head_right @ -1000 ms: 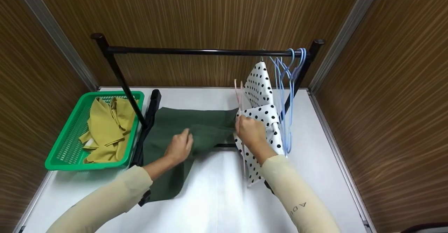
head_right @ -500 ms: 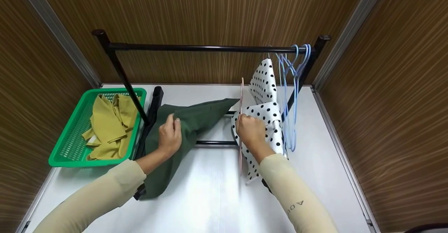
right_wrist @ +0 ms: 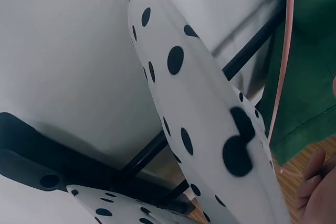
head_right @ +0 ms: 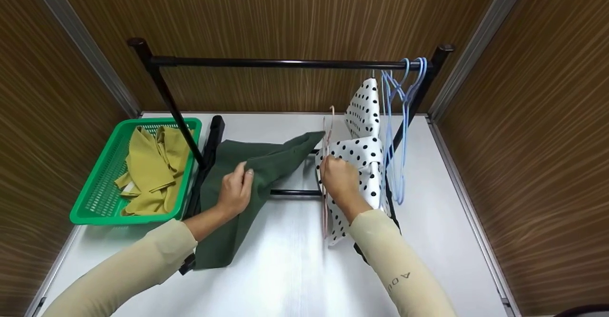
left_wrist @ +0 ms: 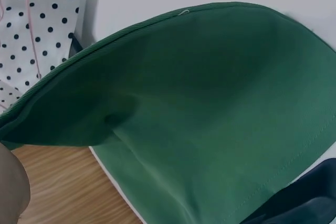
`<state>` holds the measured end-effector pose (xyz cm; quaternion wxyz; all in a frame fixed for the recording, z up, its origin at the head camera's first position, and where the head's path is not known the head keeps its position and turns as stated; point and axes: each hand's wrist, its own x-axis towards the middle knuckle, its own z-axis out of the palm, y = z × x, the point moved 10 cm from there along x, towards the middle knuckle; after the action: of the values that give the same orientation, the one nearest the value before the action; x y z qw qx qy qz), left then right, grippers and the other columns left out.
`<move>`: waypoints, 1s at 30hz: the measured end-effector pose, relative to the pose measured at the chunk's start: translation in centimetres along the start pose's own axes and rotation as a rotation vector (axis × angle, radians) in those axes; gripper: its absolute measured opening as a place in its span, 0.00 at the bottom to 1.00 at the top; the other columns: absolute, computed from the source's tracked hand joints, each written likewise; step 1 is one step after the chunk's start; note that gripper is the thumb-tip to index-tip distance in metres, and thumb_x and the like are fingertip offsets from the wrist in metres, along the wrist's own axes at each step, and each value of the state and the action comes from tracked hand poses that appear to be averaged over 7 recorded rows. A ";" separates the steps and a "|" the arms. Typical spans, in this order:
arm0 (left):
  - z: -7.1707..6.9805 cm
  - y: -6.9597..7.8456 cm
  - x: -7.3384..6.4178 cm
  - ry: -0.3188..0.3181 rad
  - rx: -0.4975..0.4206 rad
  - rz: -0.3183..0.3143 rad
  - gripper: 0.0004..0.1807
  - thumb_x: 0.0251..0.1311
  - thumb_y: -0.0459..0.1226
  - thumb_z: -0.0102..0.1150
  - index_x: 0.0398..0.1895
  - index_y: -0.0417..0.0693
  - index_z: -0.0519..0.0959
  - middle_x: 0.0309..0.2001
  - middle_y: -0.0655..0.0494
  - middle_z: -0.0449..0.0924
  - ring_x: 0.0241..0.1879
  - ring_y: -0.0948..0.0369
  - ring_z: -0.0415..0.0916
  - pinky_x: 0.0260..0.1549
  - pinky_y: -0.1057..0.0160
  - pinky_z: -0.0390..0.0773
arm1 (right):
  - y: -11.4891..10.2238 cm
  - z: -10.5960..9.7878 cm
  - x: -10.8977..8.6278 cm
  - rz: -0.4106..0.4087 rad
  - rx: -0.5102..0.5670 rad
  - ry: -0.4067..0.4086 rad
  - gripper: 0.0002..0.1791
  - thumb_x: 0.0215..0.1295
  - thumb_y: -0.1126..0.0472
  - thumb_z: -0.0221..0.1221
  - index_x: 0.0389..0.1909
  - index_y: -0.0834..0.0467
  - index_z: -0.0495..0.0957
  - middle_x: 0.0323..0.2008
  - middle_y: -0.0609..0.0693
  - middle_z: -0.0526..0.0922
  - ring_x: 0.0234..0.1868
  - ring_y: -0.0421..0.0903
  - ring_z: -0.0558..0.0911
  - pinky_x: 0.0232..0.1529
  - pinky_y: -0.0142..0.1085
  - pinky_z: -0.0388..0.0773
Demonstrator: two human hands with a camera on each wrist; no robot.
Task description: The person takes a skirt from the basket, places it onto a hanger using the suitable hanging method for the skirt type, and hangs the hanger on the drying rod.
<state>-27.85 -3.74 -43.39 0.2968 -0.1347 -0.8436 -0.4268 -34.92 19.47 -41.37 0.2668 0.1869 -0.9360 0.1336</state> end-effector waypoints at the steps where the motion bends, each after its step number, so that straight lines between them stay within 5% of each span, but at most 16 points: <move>1: 0.2 0.1 -0.1 -0.011 0.000 0.005 0.13 0.72 0.31 0.48 0.51 0.30 0.76 0.22 0.48 0.75 0.21 0.62 0.67 0.22 0.58 0.74 | 0.0 0.0 0.1 -0.004 -0.004 -0.011 0.18 0.70 0.62 0.55 0.18 0.63 0.71 0.15 0.62 0.76 0.15 0.63 0.76 0.16 0.55 0.72; 6: 1.2 1.1 -0.4 -0.087 0.012 0.055 0.13 0.71 0.32 0.49 0.52 0.33 0.77 0.23 0.49 0.76 0.21 0.62 0.69 0.21 0.61 0.73 | -0.8 0.5 0.4 -0.112 0.003 -0.111 0.18 0.70 0.62 0.54 0.19 0.63 0.72 0.15 0.60 0.76 0.15 0.58 0.76 0.16 0.50 0.73; 10: 2.2 2.3 -0.9 -0.152 0.069 0.165 0.13 0.71 0.32 0.49 0.52 0.37 0.78 0.23 0.51 0.78 0.19 0.61 0.71 0.20 0.61 0.73 | -1.6 1.0 0.3 -0.209 0.038 -0.195 0.19 0.70 0.62 0.55 0.17 0.60 0.69 0.13 0.55 0.74 0.14 0.54 0.75 0.16 0.46 0.74; 16: 4.5 4.0 -2.0 -0.216 0.136 0.287 0.12 0.69 0.32 0.50 0.51 0.40 0.78 0.25 0.53 0.80 0.19 0.62 0.73 0.20 0.61 0.75 | -2.6 1.3 -0.2 -0.267 0.073 -0.178 0.18 0.68 0.64 0.56 0.17 0.60 0.70 0.13 0.55 0.74 0.14 0.53 0.75 0.15 0.45 0.74; 22: 7.5 4.9 -3.1 -0.305 0.200 0.272 0.13 0.71 0.35 0.50 0.52 0.41 0.79 0.32 0.52 0.85 0.28 0.58 0.83 0.28 0.60 0.81 | -3.1 2.2 -0.7 -0.194 0.166 -0.182 0.16 0.68 0.65 0.57 0.18 0.61 0.74 0.13 0.53 0.74 0.14 0.49 0.73 0.15 0.41 0.71; 30: 11.2 5.6 -4.8 -0.523 0.239 0.259 0.12 0.74 0.38 0.49 0.53 0.44 0.79 0.39 0.54 0.85 0.37 0.61 0.84 0.35 0.64 0.81 | -3.0 2.3 -0.4 -0.009 0.285 -0.147 0.19 0.70 0.65 0.55 0.15 0.61 0.73 0.13 0.52 0.73 0.15 0.45 0.69 0.18 0.36 0.65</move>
<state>-25.67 8.70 -47.87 0.1354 -0.3106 -0.9112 -0.2343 -34.32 16.07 -43.03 0.1689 0.2366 -0.9236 0.2499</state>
